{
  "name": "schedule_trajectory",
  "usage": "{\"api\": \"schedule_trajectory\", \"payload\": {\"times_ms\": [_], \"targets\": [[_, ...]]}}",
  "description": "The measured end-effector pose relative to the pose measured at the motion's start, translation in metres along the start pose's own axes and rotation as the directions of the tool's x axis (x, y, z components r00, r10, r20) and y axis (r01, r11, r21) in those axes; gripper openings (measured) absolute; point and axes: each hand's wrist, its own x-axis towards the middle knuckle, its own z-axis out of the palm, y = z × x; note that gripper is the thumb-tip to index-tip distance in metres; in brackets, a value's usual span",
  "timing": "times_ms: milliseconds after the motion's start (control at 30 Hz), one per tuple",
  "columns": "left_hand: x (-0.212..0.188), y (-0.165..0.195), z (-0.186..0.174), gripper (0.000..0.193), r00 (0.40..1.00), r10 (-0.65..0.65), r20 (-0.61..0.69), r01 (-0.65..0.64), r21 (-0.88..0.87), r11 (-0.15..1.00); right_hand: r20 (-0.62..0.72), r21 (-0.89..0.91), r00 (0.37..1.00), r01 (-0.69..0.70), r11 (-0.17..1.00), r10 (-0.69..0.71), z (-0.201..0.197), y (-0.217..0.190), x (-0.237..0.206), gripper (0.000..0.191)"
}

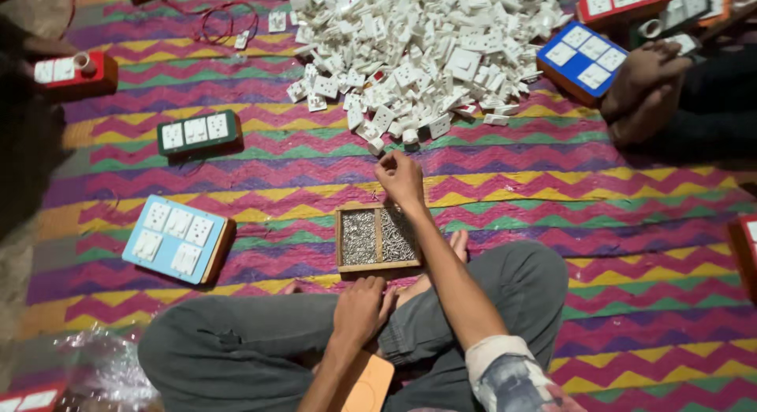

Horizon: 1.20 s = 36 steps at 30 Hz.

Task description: The person sits cross-legged on a floor mat and sorts small metal screws from a divided wooden box, picking screws by hand and placing them into the box compartments. Piles of white electrical switch and socket plates and colorful switch boards lie around the work area.

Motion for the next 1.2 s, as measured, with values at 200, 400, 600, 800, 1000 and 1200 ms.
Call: {"api": "schedule_trajectory", "payload": {"times_ms": [200, 400, 600, 800, 1000, 1200], "targets": [[0.016, -0.012, -0.015, 0.024, 0.933, -0.307, -0.189, 0.120, -0.639, 0.759, 0.151, 0.362, 0.986, -0.122, 0.924, 0.071, -0.014, -0.022, -0.046, 0.020], [0.038, -0.039, -0.005, 0.024, 0.884, -0.347, -0.314, -0.071, -0.822, 0.565, 0.218, 0.112, 0.972, 0.065, 0.992, -0.088, -0.029, -0.030, -0.134, 0.019], [0.035, -0.047, 0.021, 0.014, 0.909, -0.388, -0.150, -0.032, -0.955, 0.294, 0.307, 0.372, 0.944, -0.235, 0.898, 0.120, -0.013, -0.012, -0.165, 0.018], [0.029, -0.048, 0.003, 0.011, 0.849, -0.436, -0.298, -0.050, -0.867, 0.496, 0.423, 0.600, 0.851, -0.521, 0.608, 0.312, 0.010, -0.008, -0.169, 0.013], [0.031, -0.048, -0.012, 0.010, 0.792, -0.413, -0.449, -0.077, -0.745, 0.662, 0.361, 0.553, 0.899, -0.420, 0.720, 0.247, 0.017, -0.009, -0.166, 0.012], [0.035, -0.057, -0.004, 0.009, 0.826, -0.424, -0.373, -0.035, -0.784, 0.620, 0.346, 0.504, 0.928, -0.309, 0.806, 0.139, 0.018, -0.016, -0.160, 0.015]]}}
